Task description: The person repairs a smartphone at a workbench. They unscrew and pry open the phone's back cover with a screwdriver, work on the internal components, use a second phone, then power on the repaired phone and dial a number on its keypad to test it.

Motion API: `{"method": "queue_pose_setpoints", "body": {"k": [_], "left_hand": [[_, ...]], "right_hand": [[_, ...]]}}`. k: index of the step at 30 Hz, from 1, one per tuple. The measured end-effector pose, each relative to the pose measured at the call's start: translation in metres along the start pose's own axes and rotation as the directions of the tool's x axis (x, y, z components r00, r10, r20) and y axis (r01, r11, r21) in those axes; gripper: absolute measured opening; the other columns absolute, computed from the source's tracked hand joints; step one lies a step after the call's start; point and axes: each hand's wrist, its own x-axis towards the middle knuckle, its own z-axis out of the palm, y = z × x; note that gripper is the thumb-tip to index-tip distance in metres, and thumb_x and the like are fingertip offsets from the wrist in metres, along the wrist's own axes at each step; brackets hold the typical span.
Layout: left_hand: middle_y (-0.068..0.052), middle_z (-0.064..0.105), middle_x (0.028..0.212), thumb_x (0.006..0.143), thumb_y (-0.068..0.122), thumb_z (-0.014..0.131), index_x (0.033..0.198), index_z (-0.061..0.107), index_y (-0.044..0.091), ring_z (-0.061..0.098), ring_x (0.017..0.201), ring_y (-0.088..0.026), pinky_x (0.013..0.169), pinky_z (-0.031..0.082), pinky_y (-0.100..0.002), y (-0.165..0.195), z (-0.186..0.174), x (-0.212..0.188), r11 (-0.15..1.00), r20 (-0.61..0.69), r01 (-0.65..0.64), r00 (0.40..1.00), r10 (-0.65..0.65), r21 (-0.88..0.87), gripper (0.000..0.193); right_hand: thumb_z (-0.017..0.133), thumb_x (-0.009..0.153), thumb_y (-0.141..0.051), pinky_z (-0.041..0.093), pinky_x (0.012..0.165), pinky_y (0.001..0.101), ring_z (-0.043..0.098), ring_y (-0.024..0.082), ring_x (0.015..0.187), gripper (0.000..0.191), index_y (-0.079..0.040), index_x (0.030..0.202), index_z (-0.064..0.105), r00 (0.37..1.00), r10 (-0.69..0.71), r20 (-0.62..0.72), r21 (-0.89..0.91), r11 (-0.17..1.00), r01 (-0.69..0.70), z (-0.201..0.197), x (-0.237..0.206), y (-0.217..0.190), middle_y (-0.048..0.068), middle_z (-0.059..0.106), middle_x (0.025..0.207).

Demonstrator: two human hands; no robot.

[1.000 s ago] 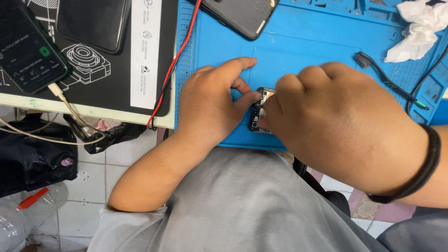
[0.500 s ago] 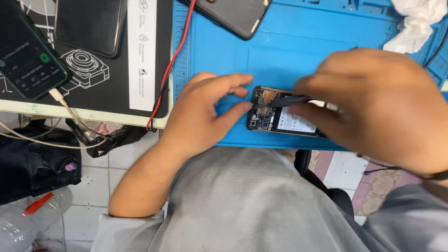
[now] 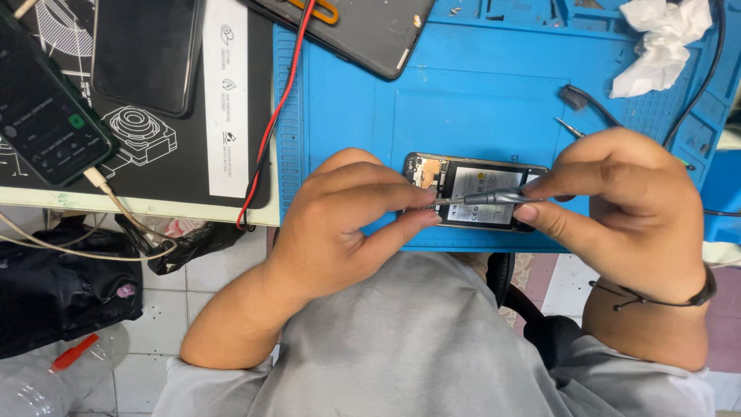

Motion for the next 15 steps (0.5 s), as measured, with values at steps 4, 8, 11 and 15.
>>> {"method": "queue_pose_setpoints", "body": {"k": [4,8,11,15], "left_hand": [[-0.004,0.073,0.094,0.086,0.014,0.087,0.106,0.078,0.007,0.064,0.086,-0.022,0.076,0.050,-0.035,0.002,0.004,0.002,0.999,0.011,-0.003,1.000,0.002,0.037,0.023],[-0.004,0.072,0.091,0.087,0.011,0.086,0.101,0.079,0.009,0.066,0.085,-0.022,0.075,0.051,-0.034,0.000,0.007,0.002,0.999,0.020,-0.008,1.000,0.007,0.054,0.016],[-0.003,0.075,0.097,0.088,0.009,0.085,0.101,0.077,0.008,0.069,0.091,-0.021,0.078,0.053,-0.032,-0.003,0.011,0.000,1.000,-0.013,0.005,1.000,-0.005,-0.030,0.016],[-0.007,0.076,0.102,0.089,0.003,0.083,0.101,0.075,0.004,0.072,0.098,-0.019,0.088,0.058,-0.032,-0.009,0.014,-0.004,0.959,-0.005,0.114,0.993,-0.120,-0.259,0.014]], "right_hand": [[0.089,0.074,-0.005,0.051,0.068,0.0235,0.065,0.014,0.082,0.026,-0.003,0.094,0.073,1.000,-0.004,-0.016,-0.043,0.999,0.003,0.004,-0.003,-0.005,0.008,0.065,0.097],[0.088,0.076,-0.005,0.052,0.068,0.0229,0.066,0.014,0.081,0.025,-0.003,0.095,0.071,0.999,-0.013,-0.032,-0.023,1.000,0.012,0.008,-0.004,-0.008,0.007,0.067,0.097],[0.088,0.075,-0.005,0.051,0.067,0.0225,0.065,0.013,0.079,0.027,-0.002,0.096,0.070,0.996,0.048,-0.080,0.007,0.999,-0.048,0.013,-0.009,-0.007,0.008,0.068,0.097],[0.090,0.070,-0.005,0.042,0.060,0.0212,0.059,0.012,0.073,0.031,-0.001,0.093,0.070,0.964,0.203,-0.175,0.078,0.978,-0.192,0.017,-0.020,0.003,0.008,0.068,0.094]]}}
